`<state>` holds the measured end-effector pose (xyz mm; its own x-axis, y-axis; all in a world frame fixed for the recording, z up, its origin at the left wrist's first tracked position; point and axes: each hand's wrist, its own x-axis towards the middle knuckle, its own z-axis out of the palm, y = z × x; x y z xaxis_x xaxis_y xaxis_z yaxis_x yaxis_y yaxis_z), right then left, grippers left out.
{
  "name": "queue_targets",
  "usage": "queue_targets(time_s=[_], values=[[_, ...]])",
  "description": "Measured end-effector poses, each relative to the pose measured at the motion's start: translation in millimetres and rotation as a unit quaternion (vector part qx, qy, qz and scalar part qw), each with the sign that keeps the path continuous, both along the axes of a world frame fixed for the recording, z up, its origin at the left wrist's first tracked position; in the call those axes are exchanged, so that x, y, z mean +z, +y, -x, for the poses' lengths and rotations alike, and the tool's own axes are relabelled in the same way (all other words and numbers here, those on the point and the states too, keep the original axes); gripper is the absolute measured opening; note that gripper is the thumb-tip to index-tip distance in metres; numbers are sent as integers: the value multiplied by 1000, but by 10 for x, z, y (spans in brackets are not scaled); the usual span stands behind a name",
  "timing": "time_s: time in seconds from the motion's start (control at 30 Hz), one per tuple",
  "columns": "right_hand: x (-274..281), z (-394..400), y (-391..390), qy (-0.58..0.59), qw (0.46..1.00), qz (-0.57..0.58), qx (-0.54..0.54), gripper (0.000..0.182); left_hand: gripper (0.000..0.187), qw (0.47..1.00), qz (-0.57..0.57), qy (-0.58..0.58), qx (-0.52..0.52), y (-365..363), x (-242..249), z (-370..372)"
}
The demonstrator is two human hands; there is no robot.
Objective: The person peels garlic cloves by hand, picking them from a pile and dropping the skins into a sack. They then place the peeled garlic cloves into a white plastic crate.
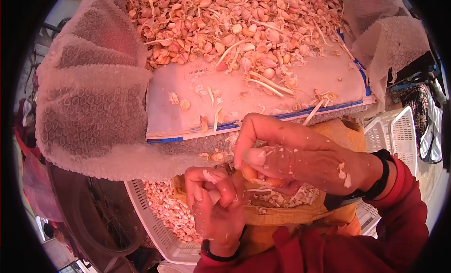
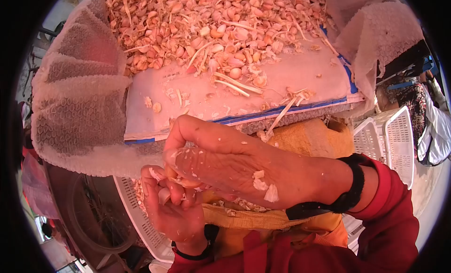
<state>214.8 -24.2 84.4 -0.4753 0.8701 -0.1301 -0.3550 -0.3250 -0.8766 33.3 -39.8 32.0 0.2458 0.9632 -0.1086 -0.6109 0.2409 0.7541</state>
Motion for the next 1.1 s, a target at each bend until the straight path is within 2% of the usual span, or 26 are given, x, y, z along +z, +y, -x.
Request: queue_targets(time_s=[0.07,0.17,0.23,0.33,0.4,0.43,0.5,0.6,0.7,0.73,0.8,0.87,0.93,1.0,1.1], values=[[-70,67,-54,-53,996,-73,14,27,37,998,-47,-28,-38,17,68,34],[-120,167,-33,-174,968,-174,39,27,45,999,-14,-2,-42,-35,159,23],[17,179,-60,-244,955,-150,78,28,42,998,-4,-8,-61,-34,161,80],[-76,262,-161,-232,955,-185,15,29,36,996,-23,19,-87,-69,190,159],[-48,335,-212,-143,982,-121,-9,30,32,993,-63,2,-102,-104,111,211],[-38,376,-246,-99,991,-86,-20,31,33,995,-72,15,-73,-130,129,206],[-89,534,-367,-84,991,-90,-55,30,33,995,-89,45,-13,-188,185,211],[-83,677,-433,-73,991,-84,-68,29,31,989,-150,0,13,-246,68,307],[-175,790,-437,-107,975,-173,-90,28,34,975,-219,21,26,-247,44,410],[-211,822,-429,-123,962,-220,-102,27,34,971,-231,53,42,-240,51,430],[-190,854,-422,-134,962,-216,-96,26,35,959,-249,116,72,-247,72,461],[-118,905,-410,-124,976,-162,-80,26,36,942,-256,214,44,-243,89,574],[-23,985,-405,-104,990,-79,-61,28,36,920,-279,268,57,-256,63,649],[-47,1120,-420,-106,992,-47,-57,30,35,898,-318,281,114,-280,-40,704],[-228,1421,-415,-56,998,-20,-37,30,33,885,-245,336,208,-402,-110,858]])
